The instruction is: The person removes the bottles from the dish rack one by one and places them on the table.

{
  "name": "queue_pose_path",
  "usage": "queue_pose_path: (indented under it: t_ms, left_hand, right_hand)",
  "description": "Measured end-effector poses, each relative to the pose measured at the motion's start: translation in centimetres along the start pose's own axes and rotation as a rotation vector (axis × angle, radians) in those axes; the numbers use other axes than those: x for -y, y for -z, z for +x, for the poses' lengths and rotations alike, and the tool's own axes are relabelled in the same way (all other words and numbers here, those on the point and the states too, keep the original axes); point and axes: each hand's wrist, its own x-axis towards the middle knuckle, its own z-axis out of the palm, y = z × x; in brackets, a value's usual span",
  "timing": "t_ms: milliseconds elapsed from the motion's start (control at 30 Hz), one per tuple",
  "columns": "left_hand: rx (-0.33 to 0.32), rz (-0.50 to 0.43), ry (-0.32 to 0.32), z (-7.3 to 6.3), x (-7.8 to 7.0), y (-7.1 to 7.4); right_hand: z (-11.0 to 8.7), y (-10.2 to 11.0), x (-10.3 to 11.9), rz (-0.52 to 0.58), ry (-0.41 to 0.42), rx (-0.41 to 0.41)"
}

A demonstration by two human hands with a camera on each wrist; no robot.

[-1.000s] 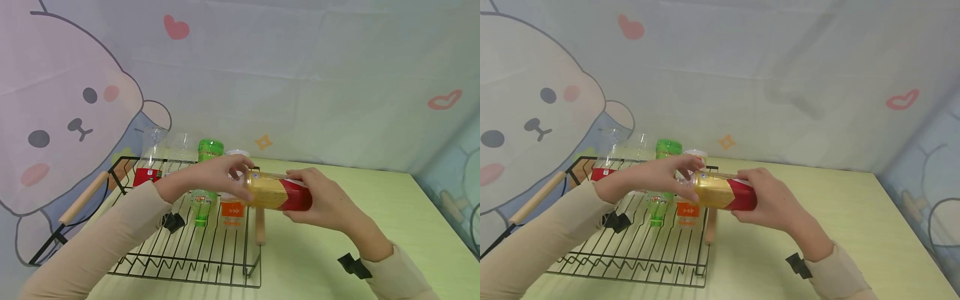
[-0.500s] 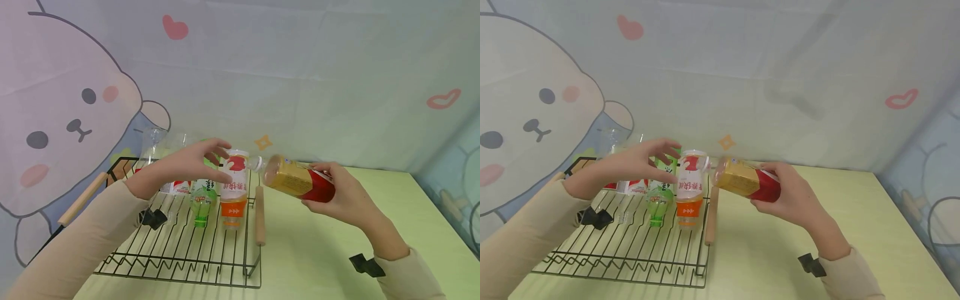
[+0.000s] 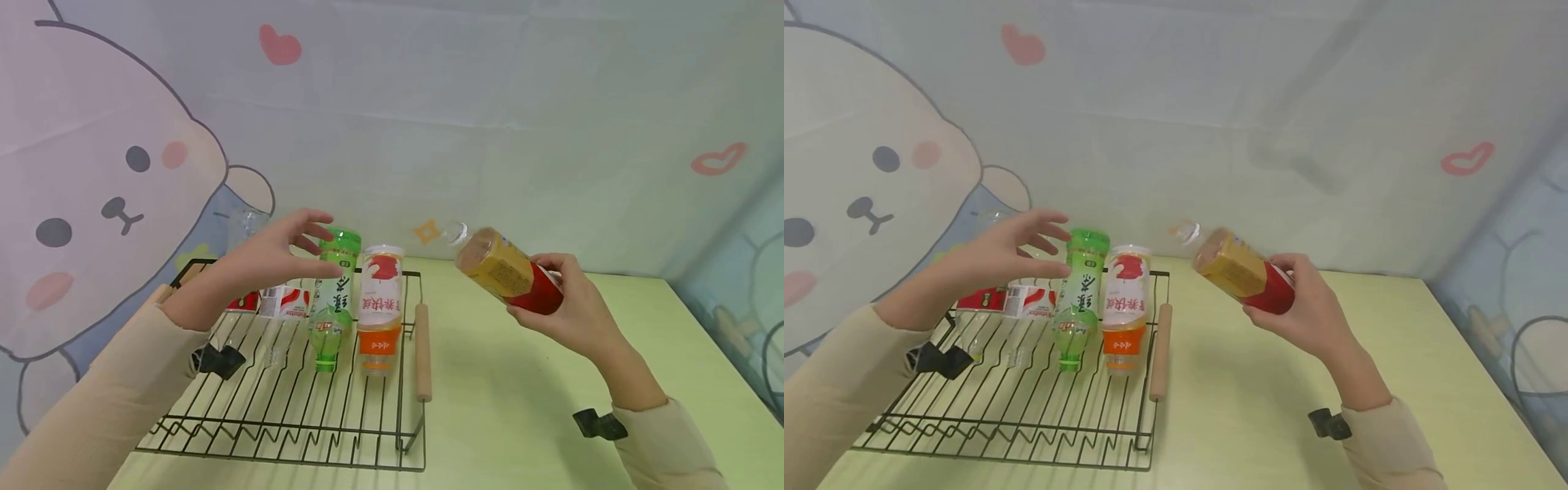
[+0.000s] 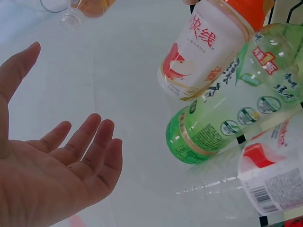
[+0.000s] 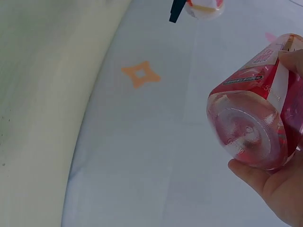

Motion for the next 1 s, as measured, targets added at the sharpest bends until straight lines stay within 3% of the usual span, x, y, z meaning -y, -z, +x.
queue_pose_path:
  t_ms: [1000]
  left_hand:
    - [-0.29,-0.061,0.202,-1.7,6.9,3.2]
  right_hand:
    - [3.5,-2.0,-4.5,0.173,-0.109,-0.094]
